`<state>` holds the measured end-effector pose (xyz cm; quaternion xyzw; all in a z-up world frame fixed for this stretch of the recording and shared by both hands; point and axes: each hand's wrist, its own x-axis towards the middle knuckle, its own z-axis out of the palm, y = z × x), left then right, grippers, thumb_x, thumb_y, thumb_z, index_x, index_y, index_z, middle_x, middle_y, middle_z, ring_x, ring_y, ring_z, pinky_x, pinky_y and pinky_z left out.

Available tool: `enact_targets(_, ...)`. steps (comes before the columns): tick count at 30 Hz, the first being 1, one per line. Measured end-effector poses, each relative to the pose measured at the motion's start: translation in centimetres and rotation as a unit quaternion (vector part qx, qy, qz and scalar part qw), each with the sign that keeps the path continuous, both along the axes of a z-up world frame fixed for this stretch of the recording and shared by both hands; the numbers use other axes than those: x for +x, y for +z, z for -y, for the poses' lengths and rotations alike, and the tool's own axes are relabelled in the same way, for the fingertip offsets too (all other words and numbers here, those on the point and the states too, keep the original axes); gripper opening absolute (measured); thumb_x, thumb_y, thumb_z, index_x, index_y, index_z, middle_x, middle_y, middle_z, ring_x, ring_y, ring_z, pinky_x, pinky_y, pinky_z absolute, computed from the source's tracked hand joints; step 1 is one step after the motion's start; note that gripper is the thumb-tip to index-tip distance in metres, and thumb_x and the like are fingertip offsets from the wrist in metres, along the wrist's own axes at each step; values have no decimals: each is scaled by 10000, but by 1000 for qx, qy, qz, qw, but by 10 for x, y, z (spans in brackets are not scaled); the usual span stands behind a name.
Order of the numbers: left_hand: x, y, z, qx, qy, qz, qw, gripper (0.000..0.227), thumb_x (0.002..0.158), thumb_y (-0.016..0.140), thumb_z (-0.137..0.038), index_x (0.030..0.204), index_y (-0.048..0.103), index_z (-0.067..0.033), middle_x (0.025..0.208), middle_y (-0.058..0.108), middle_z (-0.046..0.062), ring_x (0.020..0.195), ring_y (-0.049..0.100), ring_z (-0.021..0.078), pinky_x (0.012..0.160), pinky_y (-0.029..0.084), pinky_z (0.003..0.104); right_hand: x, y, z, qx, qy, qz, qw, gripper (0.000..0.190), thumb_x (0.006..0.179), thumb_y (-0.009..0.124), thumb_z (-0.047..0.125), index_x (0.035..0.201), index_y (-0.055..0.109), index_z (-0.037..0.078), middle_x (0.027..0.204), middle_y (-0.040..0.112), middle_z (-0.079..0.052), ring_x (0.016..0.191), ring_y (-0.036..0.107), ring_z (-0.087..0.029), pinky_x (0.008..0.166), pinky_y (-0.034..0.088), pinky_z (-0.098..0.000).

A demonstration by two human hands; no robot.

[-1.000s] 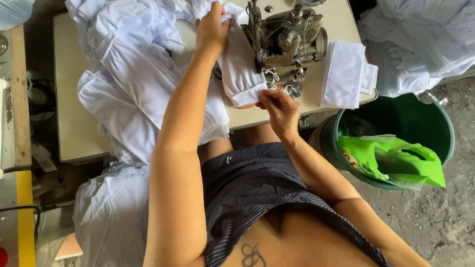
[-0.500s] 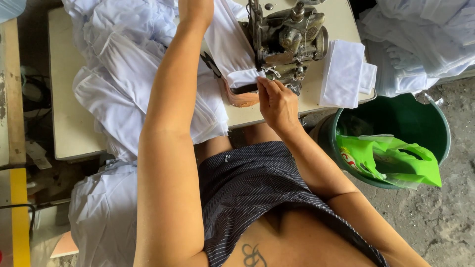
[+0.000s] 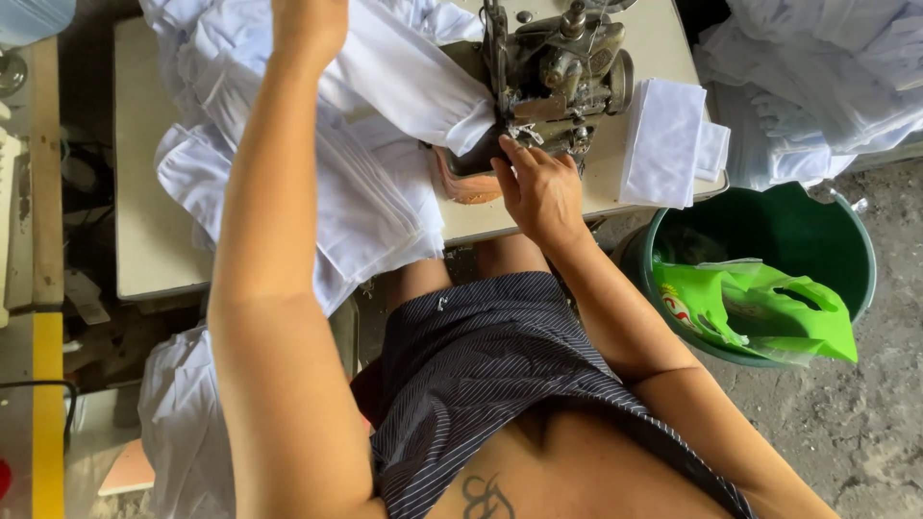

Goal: A worker in a sewing factory handles and prepares white fabric pieces, possibly turning them inside out or inspecting them at a sewing machine station.

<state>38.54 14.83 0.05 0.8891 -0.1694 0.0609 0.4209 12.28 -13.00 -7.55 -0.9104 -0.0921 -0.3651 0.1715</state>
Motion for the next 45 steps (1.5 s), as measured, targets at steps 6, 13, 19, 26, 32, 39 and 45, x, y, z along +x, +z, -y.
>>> enact_targets(6, -135, 18, -34, -61, -18, -109, 992, 577, 843, 631, -68, 1377, 509, -250, 1305, 582, 97, 1072, 660, 256, 822, 550, 362, -7, -34, -2, 325, 77, -51, 941, 274, 891, 819, 244, 1038, 639, 100, 684, 659, -13, 654, 668, -151, 713, 482, -298)
enact_targets(13, -290, 3, -15, -150, -137, -349, 915, 661, 795, 648, 24, 1415, 447, -84, 1378, 528, 174, 1237, 544, 290, 1029, 481, 424, 4, -77, -7, 797, 141, -249, 532, 284, 894, 755, 317, 936, 673, 49, 805, 733, -101, 735, 766, -241, 653, 626, -363)
enact_targets(19, -340, -72, 50, -105, -219, -362, 900, 218, 814, 722, -169, 982, 672, -39, 813, 683, 73, 746, 654, 198, 624, 547, 345, 8, -69, 23, 802, 9, -218, 556, 155, 834, 773, 185, 935, 703, 91, 757, 714, -85, 634, 729, -239, 620, 622, -401)
enact_targets(26, -350, -90, 52, 21, -141, -234, 962, 458, 838, 745, -436, 659, 604, -39, 603, 592, 124, 578, 583, 261, 526, 446, 373, 23, -55, 49, 808, -4, -151, 569, 159, 806, 789, 84, 872, 656, 28, 681, 666, -97, 587, 721, -252, 578, 615, -365)
enact_targets(32, -367, -119, -37, 215, -17, -132, 968, 308, 746, 828, -354, 911, 751, -105, 1018, 676, 125, 1016, 666, 348, 825, 554, 424, -14, -54, 73, 732, 81, -141, 662, 91, 893, 755, 33, 884, 664, 39, 726, 653, -37, 705, 721, -181, 679, 609, -330)
enact_targets(39, -417, -66, -105, -65, 50, -110, 991, 235, 761, 833, -172, 949, 716, -93, 914, 698, 97, 876, 632, 242, 765, 480, 351, -83, 26, 88, 551, 315, -192, 749, 225, 716, 793, -69, 775, 596, 23, 533, 484, -33, 476, 457, -72, 449, 356, -204)
enact_targets(45, -436, -60, -82, -415, -202, -232, 856, 353, 742, 863, -224, 958, 612, -101, 788, 652, 4, 682, 591, 97, 594, 456, 253, -87, 81, 49, 494, 702, -281, 428, 252, 764, 711, 57, 957, 549, 59, 708, 560, -88, 514, 539, -225, 438, 457, -348)
